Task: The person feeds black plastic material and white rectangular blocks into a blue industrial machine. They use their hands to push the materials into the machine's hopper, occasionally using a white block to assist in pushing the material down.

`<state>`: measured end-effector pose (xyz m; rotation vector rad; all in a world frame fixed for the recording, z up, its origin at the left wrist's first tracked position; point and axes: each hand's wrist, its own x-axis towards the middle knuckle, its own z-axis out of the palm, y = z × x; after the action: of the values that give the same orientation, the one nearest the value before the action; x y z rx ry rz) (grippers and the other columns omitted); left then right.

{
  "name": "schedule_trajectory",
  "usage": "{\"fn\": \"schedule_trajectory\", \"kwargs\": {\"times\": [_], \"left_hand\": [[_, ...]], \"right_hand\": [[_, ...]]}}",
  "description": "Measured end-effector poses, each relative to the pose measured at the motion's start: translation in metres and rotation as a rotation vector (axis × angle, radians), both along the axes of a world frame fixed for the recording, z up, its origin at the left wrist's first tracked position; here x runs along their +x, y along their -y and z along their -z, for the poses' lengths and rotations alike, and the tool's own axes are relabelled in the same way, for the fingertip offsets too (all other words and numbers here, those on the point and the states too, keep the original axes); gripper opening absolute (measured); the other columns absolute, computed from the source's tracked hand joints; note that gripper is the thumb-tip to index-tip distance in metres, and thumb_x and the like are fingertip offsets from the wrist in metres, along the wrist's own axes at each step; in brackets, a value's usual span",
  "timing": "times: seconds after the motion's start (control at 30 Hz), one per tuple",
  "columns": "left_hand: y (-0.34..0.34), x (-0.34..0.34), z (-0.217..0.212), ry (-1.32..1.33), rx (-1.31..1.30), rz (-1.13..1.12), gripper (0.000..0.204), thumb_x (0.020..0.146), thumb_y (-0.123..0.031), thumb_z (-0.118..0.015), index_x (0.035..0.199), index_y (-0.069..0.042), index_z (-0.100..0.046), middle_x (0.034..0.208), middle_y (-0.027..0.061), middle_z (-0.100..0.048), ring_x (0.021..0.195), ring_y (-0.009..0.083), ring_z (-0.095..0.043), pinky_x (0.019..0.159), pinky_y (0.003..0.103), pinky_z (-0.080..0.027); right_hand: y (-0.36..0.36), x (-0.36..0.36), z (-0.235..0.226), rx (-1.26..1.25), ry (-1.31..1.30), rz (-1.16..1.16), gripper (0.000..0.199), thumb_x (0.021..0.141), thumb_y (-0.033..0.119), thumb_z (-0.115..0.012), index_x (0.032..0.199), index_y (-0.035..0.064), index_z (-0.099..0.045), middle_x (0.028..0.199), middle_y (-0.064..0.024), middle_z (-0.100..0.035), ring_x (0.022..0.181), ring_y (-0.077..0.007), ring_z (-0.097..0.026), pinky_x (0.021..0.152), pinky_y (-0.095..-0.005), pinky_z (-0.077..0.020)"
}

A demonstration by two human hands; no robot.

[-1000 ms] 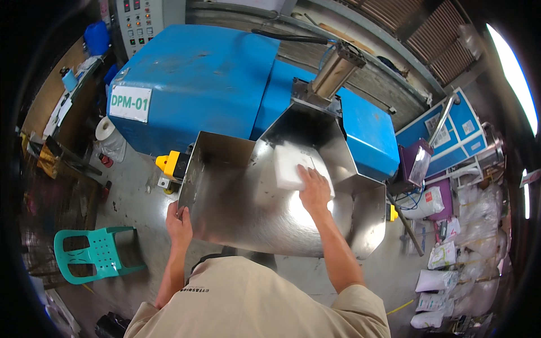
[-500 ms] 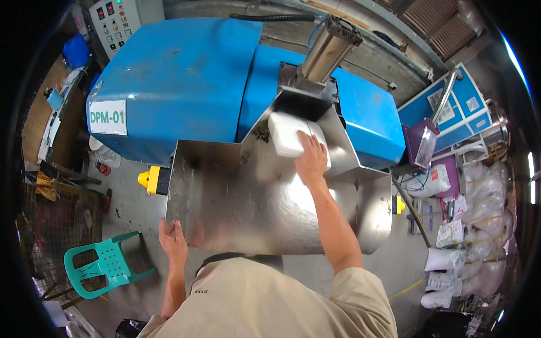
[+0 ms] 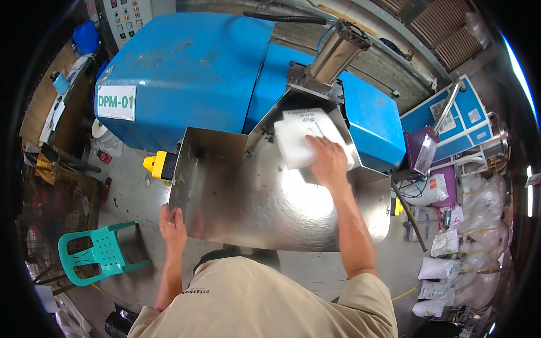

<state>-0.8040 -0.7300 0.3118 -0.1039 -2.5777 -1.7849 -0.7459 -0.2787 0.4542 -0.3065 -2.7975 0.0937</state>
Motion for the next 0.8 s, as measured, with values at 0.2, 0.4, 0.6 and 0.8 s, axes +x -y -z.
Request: {"fn": "schedule_trajectory", "kwargs": {"times": [0.2, 0.4, 0.6, 0.8], "left_hand": [[0.000, -0.002, 0.007, -0.027, 0.027, 0.000, 0.034, 0.099, -0.001, -0.059, 0.131, 0.010, -0.058, 0.120, 0.0193, -0.060, 0.108, 0.0291, -0.065, 0.093, 0.038, -0.056], [0.005, 0.001, 0.000, -0.020, -0.014, -0.010, 0.030, 0.098, -0.003, -0.061, 0.126, 0.008, -0.060, 0.115, 0.0193, -0.062, 0.104, 0.0299, -0.066, 0.090, 0.037, -0.056], [-0.001, -0.004, 0.001, -0.148, -0.058, -0.037, 0.026, 0.097, -0.007, -0.062, 0.121, 0.000, -0.064, 0.106, 0.0163, -0.064, 0.094, 0.0334, -0.065, 0.083, 0.040, -0.053], [-0.002, -0.003, 0.005, -0.154, -0.019, -0.041, 0.024, 0.096, -0.007, -0.062, 0.118, -0.001, -0.065, 0.101, 0.0146, -0.064, 0.089, 0.0327, -0.063, 0.078, 0.039, -0.052]], "right_hand": [[-0.053, -0.061, 0.017, -0.011, 0.045, -0.099, 0.051, 0.076, -0.004, -0.059, 0.121, 0.0161, -0.073, 0.107, -0.0155, -0.076, 0.097, -0.0395, -0.071, 0.084, -0.0489, -0.0557], [-0.072, -0.145, 0.014, -0.080, 0.103, 0.046, 0.048, 0.081, 0.000, -0.056, 0.119, 0.0230, -0.073, 0.102, -0.0185, -0.076, 0.098, -0.0413, -0.071, 0.083, -0.0524, -0.0551], [-0.035, -0.133, 0.008, -0.059, 0.184, 0.098, 0.050, 0.081, 0.000, -0.057, 0.122, 0.0220, -0.073, 0.104, -0.0163, -0.077, 0.102, -0.0388, -0.071, 0.088, -0.0501, -0.0542], [0.041, -0.003, 0.012, -0.075, -0.195, 0.097, 0.054, 0.076, -0.004, -0.062, 0.126, 0.0120, -0.071, 0.123, -0.0140, -0.073, 0.110, -0.0380, -0.068, 0.096, -0.0468, -0.0527]]}}
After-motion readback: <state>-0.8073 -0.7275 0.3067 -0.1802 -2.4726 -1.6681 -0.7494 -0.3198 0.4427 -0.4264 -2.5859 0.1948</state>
